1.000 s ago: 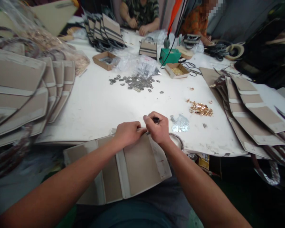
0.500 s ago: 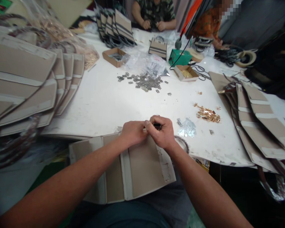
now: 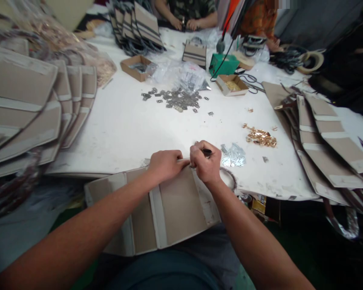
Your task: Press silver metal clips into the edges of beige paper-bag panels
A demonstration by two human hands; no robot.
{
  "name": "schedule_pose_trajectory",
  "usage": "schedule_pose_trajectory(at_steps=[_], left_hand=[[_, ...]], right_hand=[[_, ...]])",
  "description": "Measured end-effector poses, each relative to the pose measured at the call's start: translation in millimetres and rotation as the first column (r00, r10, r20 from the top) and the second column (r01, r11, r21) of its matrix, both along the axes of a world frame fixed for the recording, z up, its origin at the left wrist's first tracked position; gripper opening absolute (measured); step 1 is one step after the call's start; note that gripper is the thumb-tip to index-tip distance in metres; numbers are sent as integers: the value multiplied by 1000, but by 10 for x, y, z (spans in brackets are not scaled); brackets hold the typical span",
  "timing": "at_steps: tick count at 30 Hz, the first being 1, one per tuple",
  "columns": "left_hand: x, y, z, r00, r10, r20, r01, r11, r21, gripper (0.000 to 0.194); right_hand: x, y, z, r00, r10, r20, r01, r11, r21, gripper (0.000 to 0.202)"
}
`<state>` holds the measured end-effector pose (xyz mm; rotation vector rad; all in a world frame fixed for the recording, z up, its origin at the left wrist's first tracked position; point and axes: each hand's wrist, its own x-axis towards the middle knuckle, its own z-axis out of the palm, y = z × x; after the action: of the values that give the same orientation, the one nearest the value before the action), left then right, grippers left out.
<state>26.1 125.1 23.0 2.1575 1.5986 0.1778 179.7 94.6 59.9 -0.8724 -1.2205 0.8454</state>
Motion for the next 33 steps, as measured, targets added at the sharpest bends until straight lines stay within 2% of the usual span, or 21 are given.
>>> schedule_pose_trajectory(at_steps=[2, 4, 6, 7, 9, 10, 12, 13, 16, 21, 24, 30, 33], left_hand=[[-11, -31, 13, 1000, 11, 15, -11, 1000, 12, 46], [-33, -180, 26, 998, -17, 60, 9, 989, 145, 39], [-54, -482, 10, 987, -111, 118, 65, 938, 341, 36], [-59, -682, -16, 974, -182, 135, 110, 901, 420, 41], [-52, -1119, -103, 931, -342, 130, 244, 844, 477, 64], [-39, -1324, -157, 905, -414, 100, 326, 824, 464, 82], [2, -1631, -258, 885, -466, 16, 421, 814, 399, 105], [27, -1718, -294, 886, -462, -24, 439, 824, 358, 110], [86, -1741, -292, 900, -428, -83, 434, 863, 257, 104], [112, -1528, -64, 890, -446, -92, 455, 872, 178, 104], [129, -1479, 3, 884, -455, -109, 468, 868, 168, 102], [154, -1488, -61, 879, -458, -132, 476, 859, 188, 95], [154, -1492, -102, 871, -467, -155, 490, 851, 190, 98]], right_hand=[[2, 7, -108, 998, -23, 55, 26, 997, -66, 40], [13, 8, -184, 993, -28, 118, 39, 995, -94, 42], [31, 6, -201, 986, -22, 167, 41, 993, -112, 42], [38, 7, -189, 985, -14, 172, 36, 992, -122, 42], [45, 19, -145, 987, 10, 163, 13, 990, -140, 40], [45, 29, -120, 987, 22, 159, 2, 989, -146, 39], [48, 44, -74, 988, 34, 154, -10, 988, -155, 39], [56, 41, -57, 988, 37, 147, -14, 988, -156, 39], [132, -50, -45, 995, 44, 89, -28, 985, -170, 41], [407, -385, -130, 991, -21, -129, -5, 980, -197, 41], [522, -529, -165, 976, -75, -207, 35, 981, -192, 41], [513, -639, -174, 964, -58, -261, 14, 985, -170, 40], [464, -670, -216, 980, -64, -186, 34, 987, -159, 42]])
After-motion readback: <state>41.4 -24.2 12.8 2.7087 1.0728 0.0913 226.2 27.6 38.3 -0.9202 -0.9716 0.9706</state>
